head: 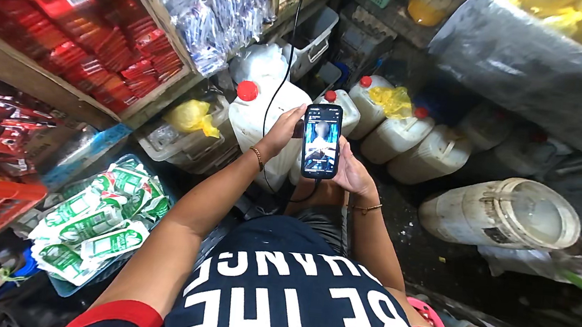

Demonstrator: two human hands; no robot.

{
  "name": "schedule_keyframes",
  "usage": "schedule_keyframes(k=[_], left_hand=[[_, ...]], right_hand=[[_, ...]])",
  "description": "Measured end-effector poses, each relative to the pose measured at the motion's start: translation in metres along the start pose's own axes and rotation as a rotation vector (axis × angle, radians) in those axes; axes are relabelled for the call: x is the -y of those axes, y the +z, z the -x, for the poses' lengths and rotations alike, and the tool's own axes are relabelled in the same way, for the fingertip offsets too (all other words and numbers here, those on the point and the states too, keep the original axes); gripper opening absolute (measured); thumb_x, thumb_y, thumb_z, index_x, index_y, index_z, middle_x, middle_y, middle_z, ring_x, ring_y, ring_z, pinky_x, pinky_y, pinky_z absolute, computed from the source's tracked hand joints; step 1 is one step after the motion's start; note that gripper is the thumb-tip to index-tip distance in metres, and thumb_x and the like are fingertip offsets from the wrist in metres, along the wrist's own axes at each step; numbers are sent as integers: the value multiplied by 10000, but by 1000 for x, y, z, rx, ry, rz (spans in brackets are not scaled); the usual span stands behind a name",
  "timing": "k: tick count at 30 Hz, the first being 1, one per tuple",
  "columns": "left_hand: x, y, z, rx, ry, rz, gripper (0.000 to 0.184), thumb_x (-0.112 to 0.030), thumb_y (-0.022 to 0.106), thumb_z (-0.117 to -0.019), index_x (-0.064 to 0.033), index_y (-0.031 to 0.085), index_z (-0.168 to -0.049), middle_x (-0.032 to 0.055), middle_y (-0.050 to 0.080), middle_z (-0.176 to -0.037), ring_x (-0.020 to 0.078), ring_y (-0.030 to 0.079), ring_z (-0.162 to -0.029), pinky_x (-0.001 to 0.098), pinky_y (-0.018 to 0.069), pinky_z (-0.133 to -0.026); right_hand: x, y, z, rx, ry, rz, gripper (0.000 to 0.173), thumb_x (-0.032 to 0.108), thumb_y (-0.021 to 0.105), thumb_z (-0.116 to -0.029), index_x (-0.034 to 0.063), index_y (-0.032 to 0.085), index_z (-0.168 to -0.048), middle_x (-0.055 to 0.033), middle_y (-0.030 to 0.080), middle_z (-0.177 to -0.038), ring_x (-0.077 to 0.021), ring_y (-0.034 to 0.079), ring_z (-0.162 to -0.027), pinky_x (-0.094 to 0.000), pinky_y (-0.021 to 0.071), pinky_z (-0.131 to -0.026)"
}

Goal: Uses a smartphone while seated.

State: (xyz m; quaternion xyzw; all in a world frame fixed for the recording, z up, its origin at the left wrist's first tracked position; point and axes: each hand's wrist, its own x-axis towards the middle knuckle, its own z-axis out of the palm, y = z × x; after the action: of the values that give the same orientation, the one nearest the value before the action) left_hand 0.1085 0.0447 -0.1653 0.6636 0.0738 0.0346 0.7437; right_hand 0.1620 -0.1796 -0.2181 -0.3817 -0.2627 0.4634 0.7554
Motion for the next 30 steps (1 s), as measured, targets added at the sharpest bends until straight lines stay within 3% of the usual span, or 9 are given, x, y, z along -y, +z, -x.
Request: schedule_keyframes(k=[30], left_hand=[[3, 0, -2, -7, -11, 19, 539, -384, 227, -1131, -7, 569, -1308, 93, 710, -1049, 138, 703, -914, 323, 585, -857]], right_hand=[[-2, -2, 0, -22, 9, -47, 659, 627, 395, -1021, 283, 270, -1569, -68, 538, -1461, -264, 571, -1299, -476, 530, -1026]])
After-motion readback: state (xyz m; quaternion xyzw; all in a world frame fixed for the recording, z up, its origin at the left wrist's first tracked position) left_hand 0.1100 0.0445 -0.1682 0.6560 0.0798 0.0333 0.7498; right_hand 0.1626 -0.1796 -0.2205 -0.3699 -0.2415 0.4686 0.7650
